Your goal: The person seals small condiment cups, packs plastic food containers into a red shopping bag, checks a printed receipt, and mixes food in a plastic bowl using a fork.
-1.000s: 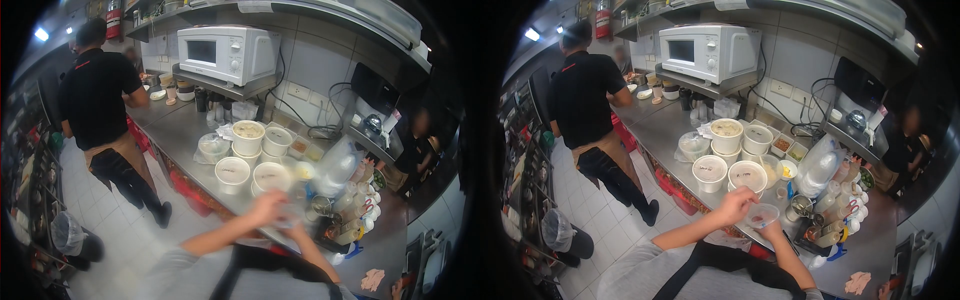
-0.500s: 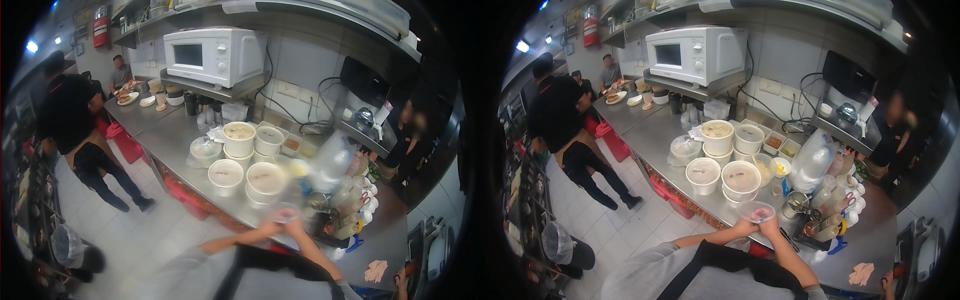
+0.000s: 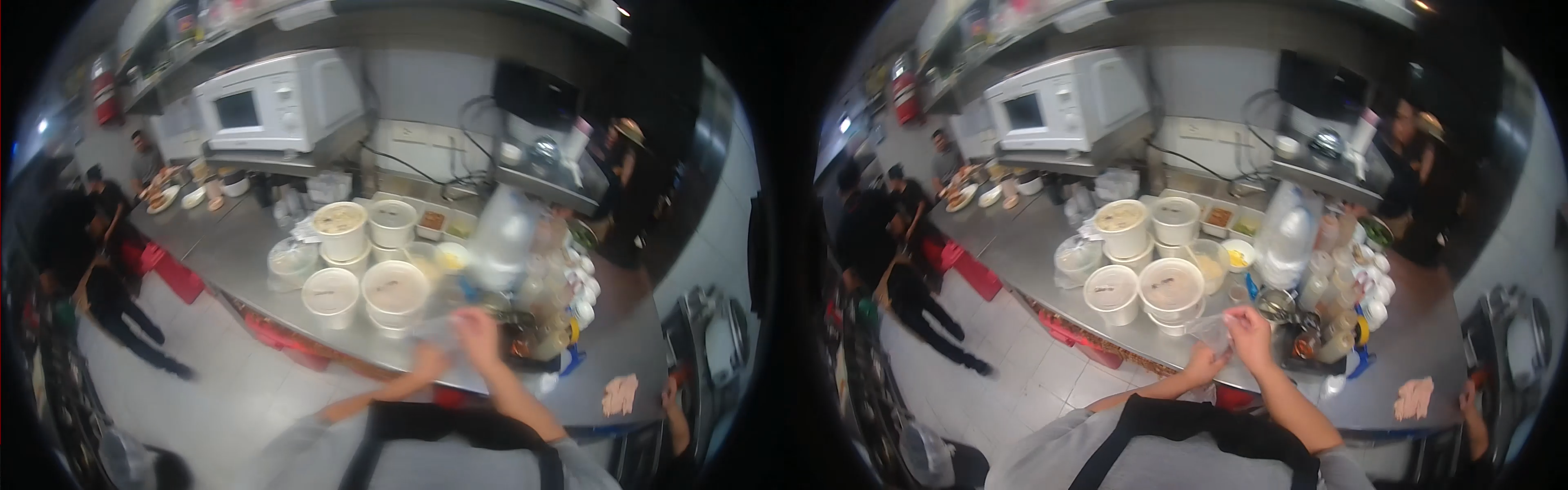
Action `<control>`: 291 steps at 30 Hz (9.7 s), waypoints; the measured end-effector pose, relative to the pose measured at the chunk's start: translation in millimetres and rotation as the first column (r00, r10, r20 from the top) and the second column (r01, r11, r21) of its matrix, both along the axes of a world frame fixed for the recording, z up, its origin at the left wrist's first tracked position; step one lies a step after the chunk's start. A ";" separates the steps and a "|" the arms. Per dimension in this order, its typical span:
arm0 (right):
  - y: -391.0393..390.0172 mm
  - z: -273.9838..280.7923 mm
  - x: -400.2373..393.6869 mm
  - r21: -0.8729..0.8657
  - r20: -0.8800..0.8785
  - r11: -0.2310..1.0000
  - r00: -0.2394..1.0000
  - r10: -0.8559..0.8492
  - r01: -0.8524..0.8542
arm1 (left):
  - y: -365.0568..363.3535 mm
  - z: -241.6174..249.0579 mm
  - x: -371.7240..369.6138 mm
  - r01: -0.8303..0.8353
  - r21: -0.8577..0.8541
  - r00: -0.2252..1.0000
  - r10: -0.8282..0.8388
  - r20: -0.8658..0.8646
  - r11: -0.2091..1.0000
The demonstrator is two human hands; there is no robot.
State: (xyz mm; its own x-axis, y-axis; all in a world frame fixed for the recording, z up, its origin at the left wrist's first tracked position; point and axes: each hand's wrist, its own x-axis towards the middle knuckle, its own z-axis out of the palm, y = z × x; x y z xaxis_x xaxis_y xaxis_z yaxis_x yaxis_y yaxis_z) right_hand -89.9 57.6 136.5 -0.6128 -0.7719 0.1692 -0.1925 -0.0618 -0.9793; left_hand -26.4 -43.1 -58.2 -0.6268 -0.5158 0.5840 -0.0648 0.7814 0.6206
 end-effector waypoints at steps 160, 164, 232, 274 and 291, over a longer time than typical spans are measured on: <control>34.7 -43.0 -36.5 -0.151 -0.574 0.987 0.818 -0.044 -0.052 | 87.9 141.3 -17.8 0.133 0.963 0.914 0.346 -0.211 0.237; 33.5 -41.1 -39.7 -0.143 -0.519 0.987 0.855 -0.010 -0.076 | 78.6 113.8 -21.1 0.029 0.918 0.920 0.348 -0.179 0.395; 42.5 20.3 -98.6 0.236 -0.228 0.621 0.578 0.783 -0.748 | 63.5 279.1 26.8 0.682 -0.132 0.699 -0.588 0.407 0.720; 62.6 -31.9 -10.9 0.000 -0.382 0.999 0.923 0.038 -0.041 | 67.5 122.4 16.0 0.319 0.942 0.947 -0.060 -0.314 0.105; 49.9 -34.8 -34.4 -0.020 -0.224 0.986 0.962 0.156 -0.165 | 73.5 135.7 31.2 -0.086 0.408 0.996 0.093 0.004 0.909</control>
State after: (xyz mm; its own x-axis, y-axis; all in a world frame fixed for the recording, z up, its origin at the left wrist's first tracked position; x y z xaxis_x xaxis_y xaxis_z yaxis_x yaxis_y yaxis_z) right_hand -124.3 107.5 101.7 -0.4258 -0.8475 0.3170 -0.3879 -0.1455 -0.9101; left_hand 4.8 30.4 77.5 -0.5596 -0.7643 0.3204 -0.1103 0.4519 0.8852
